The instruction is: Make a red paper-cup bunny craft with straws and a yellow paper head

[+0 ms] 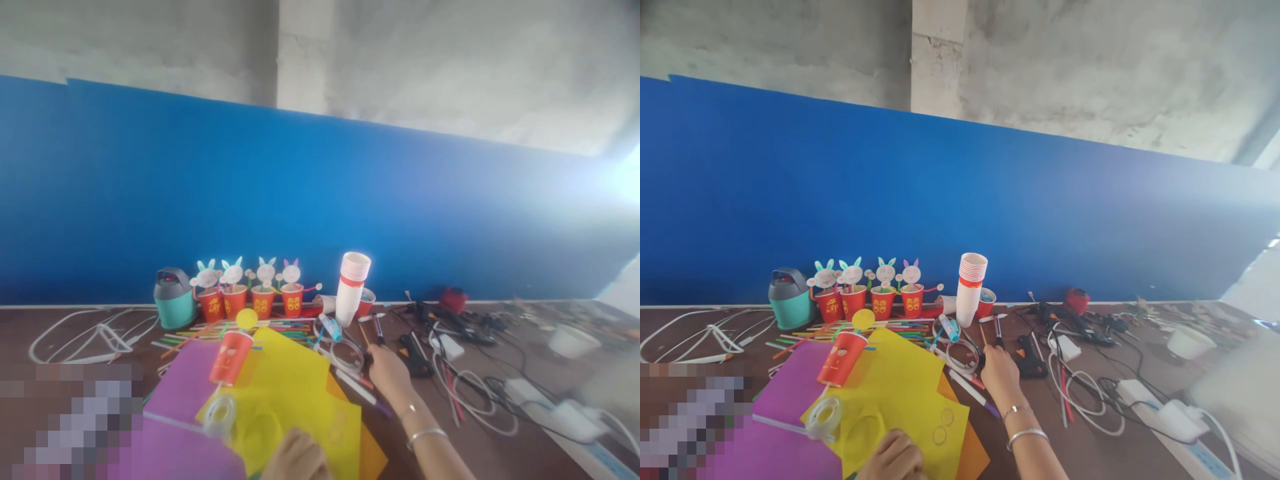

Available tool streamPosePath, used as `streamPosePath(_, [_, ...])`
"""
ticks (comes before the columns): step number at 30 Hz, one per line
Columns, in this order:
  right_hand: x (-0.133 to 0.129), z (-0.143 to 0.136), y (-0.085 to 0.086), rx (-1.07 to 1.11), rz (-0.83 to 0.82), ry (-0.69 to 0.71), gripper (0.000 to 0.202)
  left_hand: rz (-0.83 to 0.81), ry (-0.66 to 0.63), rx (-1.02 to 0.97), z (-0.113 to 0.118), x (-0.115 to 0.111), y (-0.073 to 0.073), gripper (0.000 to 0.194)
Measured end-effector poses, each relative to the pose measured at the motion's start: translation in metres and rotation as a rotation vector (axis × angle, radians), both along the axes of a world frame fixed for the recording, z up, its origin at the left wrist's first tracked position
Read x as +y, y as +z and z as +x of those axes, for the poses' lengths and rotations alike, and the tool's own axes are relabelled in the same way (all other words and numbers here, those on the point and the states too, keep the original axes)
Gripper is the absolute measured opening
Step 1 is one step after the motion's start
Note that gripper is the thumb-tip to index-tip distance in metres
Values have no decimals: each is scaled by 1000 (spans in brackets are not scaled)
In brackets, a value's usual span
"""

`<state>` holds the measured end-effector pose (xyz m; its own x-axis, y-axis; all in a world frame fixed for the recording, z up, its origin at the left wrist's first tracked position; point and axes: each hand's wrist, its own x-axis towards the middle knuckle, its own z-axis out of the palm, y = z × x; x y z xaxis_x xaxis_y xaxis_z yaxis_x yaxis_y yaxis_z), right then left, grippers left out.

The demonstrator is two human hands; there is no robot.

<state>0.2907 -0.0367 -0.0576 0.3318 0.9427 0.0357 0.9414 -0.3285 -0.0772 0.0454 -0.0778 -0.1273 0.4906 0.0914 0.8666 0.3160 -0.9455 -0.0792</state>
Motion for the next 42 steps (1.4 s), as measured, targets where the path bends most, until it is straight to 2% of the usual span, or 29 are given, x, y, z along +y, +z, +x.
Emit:
streamPosePath(2, [3, -1, 6, -47, -33, 7, 35, -40, 1, -36, 2, -1, -1, 38])
streamPosePath(4, [6, -1, 13, -98, -52, 22, 31, -25, -13, -181, 2, 0, 0, 44])
streamPosePath(5, [8, -1, 15, -119, -58, 34, 29, -13, -26, -142, 2, 0, 1, 43])
streamPosePath(7, [11, -1, 19, -141, -81, 63, 27, -69, -19, 65, 0, 1, 2, 38])
streamPosePath(8, [12, -2, 21, -140, -99, 78, 25, -74, -12, 80, 0, 2, 2, 39])
streamPosePath(11, [17, 1, 22, -100, -167, 96, 16, -18, -31, -100, -2, 2, 4, 50])
streamPosePath(13, [19, 5, 23, -48, -193, 92, 18, -58, -14, 53, -5, 1, 6, 45])
streamPosePath(17, [17, 20, 25, 113, -114, 120, 18, -144, 5, 222, -15, -4, 14, 37])
streamPosePath(20, [13, 30, 26, 301, 0, 154, 28, -189, -30, 241, -18, -5, 17, 54])
streamPosePath(22, [11, 32, 25, 455, 68, 185, 28, -209, -52, 229, -17, -5, 18, 68])
streamPosePath(24, [9, 29, 23, 612, 120, 220, 26, -225, -62, 240, -17, -5, 21, 72])
streamPosePath(26, [6, 24, 23, 752, 151, 252, 29, -243, -62, 287, -17, -5, 25, 65])
streamPosePath(29, [-5, 17, 29, 924, 164, 289, 37, -269, -55, 339, -20, -7, 33, 42])
streamPosePath(31, [-17, 17, 37, 1076, 92, 327, 38, -305, -50, 349, -22, -9, 37, 33])
streamPosePath(35, [-41, 32, 51, 1203, -194, 364, 27, -373, -72, 345, -25, -10, 38, 38])
streamPosePath(38, [-49, 49, 49, 1215, -343, 305, 23, -361, -75, 313, -25, -9, 36, 39])
streamPosePath(42, [-45, 55, 38, 1209, -371, 206, 27, -320, -89, 259, -25, -8, 35, 42])
